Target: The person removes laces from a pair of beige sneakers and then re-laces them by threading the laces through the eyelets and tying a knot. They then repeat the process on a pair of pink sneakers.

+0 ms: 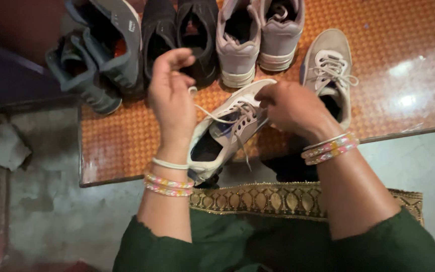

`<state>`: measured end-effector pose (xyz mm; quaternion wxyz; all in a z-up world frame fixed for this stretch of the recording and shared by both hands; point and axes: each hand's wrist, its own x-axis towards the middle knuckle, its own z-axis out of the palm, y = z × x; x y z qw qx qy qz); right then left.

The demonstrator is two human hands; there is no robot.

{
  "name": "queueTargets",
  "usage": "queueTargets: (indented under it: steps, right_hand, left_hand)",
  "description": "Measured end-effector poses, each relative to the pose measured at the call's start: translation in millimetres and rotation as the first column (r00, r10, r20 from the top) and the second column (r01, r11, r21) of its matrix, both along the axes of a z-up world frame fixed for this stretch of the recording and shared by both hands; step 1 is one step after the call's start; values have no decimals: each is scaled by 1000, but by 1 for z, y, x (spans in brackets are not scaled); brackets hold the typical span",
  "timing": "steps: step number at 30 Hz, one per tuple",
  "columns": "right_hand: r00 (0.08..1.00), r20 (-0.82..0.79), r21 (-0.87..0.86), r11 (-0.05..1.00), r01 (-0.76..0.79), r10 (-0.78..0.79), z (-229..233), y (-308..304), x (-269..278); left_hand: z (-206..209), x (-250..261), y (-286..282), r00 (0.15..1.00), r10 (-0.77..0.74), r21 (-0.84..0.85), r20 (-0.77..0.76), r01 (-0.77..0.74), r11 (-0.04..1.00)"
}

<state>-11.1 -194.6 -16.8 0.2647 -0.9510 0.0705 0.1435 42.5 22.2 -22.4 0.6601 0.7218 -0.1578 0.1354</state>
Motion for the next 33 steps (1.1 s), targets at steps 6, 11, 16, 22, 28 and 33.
queueTargets:
  steps: [6, 11, 16, 22, 28, 33]
  right_hand:
    - [986, 138, 510, 860, 13, -96, 9, 1, -1]
    - [981, 189, 853, 502, -144, -40, 11, 8, 3]
    - [978, 158, 889, 451, -80, -138, 14, 5, -1]
    - [907, 196, 907, 421, -23, -373, 14, -8, 2]
    - [621, 38, 999, 50, 1, -783, 9, -58, 5]
    - [397, 112, 975, 23, -221, -911, -10, -74, 9]
  left_hand:
    - [5, -28, -36, 866, -459, -202, -199, 422, 884]
    - [18, -29, -42, 845, -531, -296, -67, 491, 819]
    - [23, -35, -40, 852, -506, -174, -131, 483, 858]
    - [18, -34, -39, 874, -398, 27, -278, 421, 906]
    - [17, -24, -19, 960, -187, 338, -210, 251, 907]
    - [7, -32, -25, 699, -615, -179, -365, 596, 783]
